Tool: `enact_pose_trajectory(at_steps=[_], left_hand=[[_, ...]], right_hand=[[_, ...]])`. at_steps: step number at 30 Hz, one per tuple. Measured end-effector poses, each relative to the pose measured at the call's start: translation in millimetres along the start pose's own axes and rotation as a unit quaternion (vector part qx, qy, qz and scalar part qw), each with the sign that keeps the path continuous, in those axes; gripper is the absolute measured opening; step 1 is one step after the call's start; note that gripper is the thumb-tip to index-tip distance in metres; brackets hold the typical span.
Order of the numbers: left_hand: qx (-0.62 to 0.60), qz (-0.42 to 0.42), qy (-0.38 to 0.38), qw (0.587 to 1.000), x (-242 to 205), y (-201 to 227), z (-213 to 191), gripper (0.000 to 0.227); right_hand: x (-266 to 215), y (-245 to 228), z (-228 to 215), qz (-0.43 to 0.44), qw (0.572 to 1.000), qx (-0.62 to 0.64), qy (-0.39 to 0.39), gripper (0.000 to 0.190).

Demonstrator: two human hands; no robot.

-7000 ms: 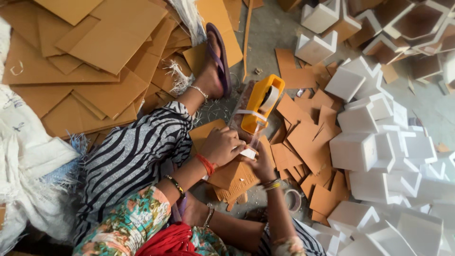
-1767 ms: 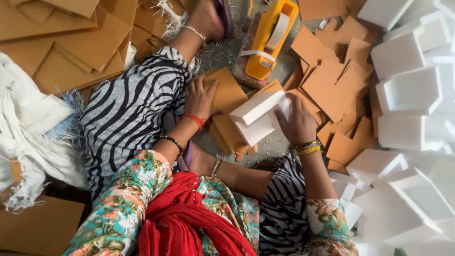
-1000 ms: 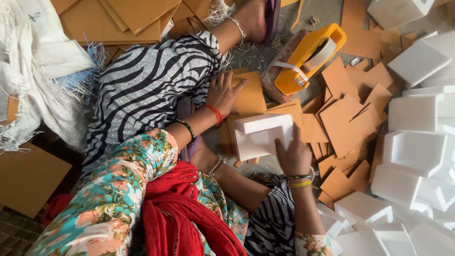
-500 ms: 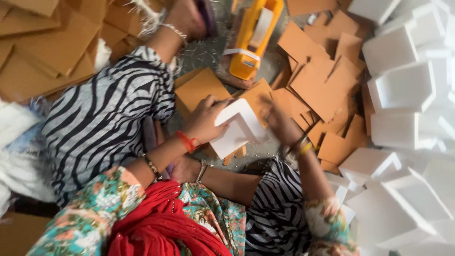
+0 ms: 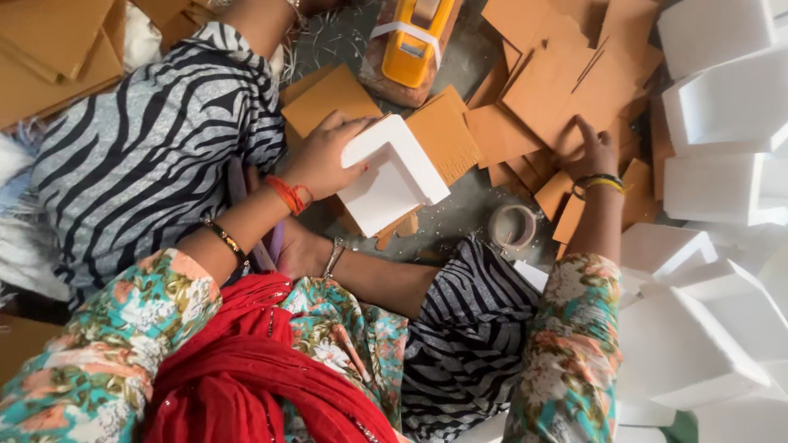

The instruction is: The person sits on the floor and assembles small cardboard boxes by inserting white foam inserts into the cardboard structure. They use a handheld tape dispenser to secure the seams of the boxes. The person repeatedly picks up foam pieces and cardboard, folds the cardboard around the foam, and tapes the edges to form a finished box.

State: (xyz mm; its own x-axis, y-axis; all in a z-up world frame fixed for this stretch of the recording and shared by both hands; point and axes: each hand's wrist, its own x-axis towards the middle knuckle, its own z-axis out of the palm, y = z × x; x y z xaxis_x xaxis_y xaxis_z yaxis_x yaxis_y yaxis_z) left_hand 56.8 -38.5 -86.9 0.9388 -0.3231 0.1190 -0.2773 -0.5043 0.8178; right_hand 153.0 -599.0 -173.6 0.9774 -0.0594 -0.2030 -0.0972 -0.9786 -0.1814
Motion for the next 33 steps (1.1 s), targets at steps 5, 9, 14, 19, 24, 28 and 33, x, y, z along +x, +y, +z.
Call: enact_pose_trajectory(at_steps=[5,9,14,19,24,28,33], left_hand=[[0.003,0.006,0.004,1.000,1.7,0.0,-0.6,0.065],[0.015,-0.016,-0.006,1.000,0.3,1.2,3.6,0.068],[0.018,0.018,-0.010,1.000,3.5,-4.1,5.8,0.068],[0.075,-0.034,-0.027,0.996,3.4,-7.6,9.5,0.067],[-0.007,0.020,-0.002,1.000,-18.2,-9.7,10.4,0.061],[-0.037,0.040,-0.008,0.998,-8.0,-18.3,19.9,0.058],[-0.085,0.098,-0.011,0.991,2.3,-37.8,25.2,0.055]], right_hand=[[-26.0,-52.3,-59.6,-0.095,0.975,-0.028,0.201,0.024],[-54.9,-116.2,-118.7,-0.094,0.919,-0.027,0.383,0.023],[-97.7,-201.3,-132.9,-0.285,0.894,0.158,0.308,0.021],[-164.1,-281.7,-115.0,-0.415,0.790,0.450,0.024,0.009],[-213.7,-339.4,-115.2,-0.587,0.797,0.138,0.032,0.044],[-230.4,-351.8,-106.2,-0.454,0.888,0.051,0.054,0.069],[-264.6,-351.2,-86.1,-0.476,0.877,0.065,0.019,0.089]])
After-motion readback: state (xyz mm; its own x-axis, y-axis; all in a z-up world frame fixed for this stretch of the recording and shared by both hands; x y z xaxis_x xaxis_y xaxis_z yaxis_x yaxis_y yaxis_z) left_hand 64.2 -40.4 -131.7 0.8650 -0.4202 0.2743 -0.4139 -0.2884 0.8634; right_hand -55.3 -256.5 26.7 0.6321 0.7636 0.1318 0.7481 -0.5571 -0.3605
